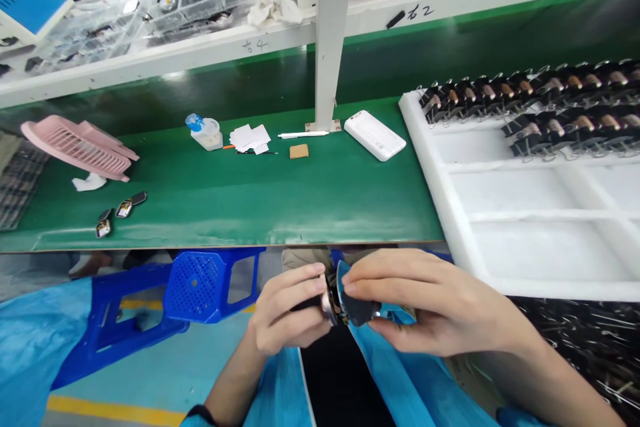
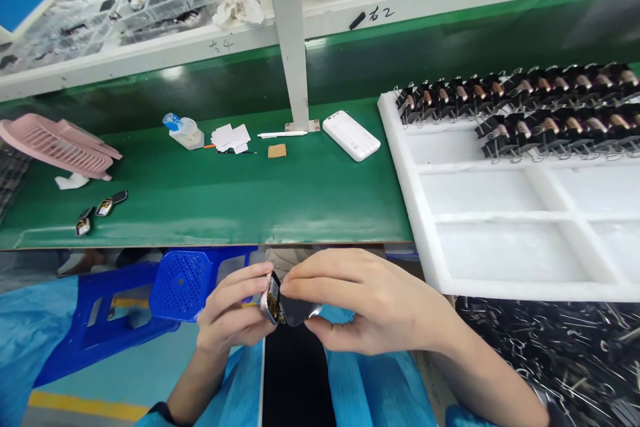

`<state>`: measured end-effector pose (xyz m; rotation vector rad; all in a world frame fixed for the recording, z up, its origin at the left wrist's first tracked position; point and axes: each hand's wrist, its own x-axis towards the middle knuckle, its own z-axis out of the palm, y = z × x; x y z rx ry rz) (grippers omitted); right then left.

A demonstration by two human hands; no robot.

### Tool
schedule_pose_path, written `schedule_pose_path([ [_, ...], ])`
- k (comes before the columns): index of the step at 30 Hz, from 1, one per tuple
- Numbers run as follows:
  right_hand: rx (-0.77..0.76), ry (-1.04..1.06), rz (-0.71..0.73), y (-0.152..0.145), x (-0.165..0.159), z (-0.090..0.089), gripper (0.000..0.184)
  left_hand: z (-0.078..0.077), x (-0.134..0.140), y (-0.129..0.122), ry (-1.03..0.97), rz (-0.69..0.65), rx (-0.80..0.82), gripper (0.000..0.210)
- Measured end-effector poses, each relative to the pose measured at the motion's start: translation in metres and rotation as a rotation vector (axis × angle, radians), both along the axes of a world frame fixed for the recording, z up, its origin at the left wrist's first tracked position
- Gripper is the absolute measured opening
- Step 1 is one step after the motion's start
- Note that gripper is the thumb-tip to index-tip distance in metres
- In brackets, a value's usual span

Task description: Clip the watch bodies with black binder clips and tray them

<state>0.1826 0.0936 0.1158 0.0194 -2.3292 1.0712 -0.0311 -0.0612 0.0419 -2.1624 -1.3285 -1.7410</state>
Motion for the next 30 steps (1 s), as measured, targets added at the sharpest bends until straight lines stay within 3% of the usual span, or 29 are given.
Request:
schedule_pose_path([
  [4,-0.008,-0.004,0.012,0.004,-0.005,0.000,0.031,-0.002,0.009,0.007,-0.367,-0.092,-0.104,0.030],
  [7,0.014,-0.052,0.014,0.005,-0.008,0.002,0.021,-0.004,0.013,0.008,-0.506,-0.156,-0.178,0.029],
  [19,0.060,-0.344,0.072,0.007,-0.014,0.007,0.028,-0.014,0.013,0.010,-0.662,-0.188,-0.270,0.030],
  [30,0.082,-0.293,-0.001,0.000,-0.014,-0.005,0.029,-0.029,0.016,0.007,-0.929,-0.222,-0.362,0.032],
])
